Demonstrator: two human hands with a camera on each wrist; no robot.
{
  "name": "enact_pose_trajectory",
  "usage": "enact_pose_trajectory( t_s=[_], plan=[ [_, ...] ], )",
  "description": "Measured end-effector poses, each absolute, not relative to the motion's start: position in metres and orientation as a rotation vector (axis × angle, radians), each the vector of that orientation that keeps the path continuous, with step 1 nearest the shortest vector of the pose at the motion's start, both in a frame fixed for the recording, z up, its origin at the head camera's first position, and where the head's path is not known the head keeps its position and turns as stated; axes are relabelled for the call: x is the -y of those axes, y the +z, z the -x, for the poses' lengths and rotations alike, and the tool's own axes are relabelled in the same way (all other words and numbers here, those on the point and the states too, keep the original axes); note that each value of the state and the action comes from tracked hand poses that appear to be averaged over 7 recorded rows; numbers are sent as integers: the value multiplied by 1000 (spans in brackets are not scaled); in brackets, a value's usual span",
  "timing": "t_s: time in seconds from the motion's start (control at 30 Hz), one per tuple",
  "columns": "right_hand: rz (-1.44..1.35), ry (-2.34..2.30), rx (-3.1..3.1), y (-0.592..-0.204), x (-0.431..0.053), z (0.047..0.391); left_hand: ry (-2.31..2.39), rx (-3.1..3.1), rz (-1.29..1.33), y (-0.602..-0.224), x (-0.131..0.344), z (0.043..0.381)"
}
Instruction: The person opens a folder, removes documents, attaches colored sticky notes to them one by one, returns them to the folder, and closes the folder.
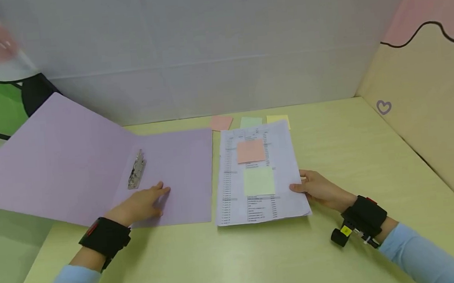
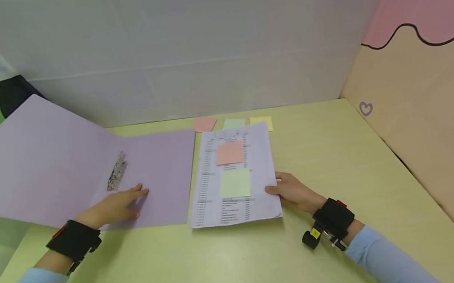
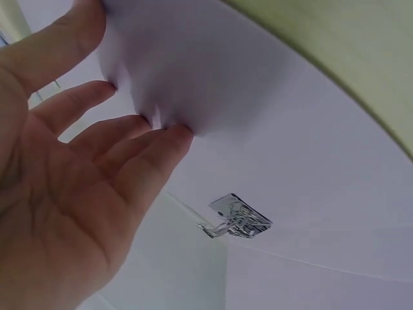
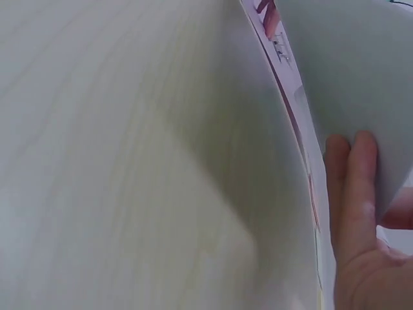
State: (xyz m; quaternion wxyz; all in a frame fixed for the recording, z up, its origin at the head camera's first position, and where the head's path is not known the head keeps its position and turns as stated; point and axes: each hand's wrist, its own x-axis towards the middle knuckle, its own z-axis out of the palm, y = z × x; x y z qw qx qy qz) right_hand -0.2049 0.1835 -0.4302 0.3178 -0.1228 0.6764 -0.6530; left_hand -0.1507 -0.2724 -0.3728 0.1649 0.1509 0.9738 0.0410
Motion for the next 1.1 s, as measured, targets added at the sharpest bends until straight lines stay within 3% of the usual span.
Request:
enact_pose_trajectory(
  t_s=[0.6, 1.1],
  plan=[
    [316, -1661, -1857, -429, -180, 201, 154, -2810, -581, -392, 179, 135],
    [319, -1609, -1913, -431, -207, 199, 74, -2804, -709, -396, 123, 133]
  ],
)
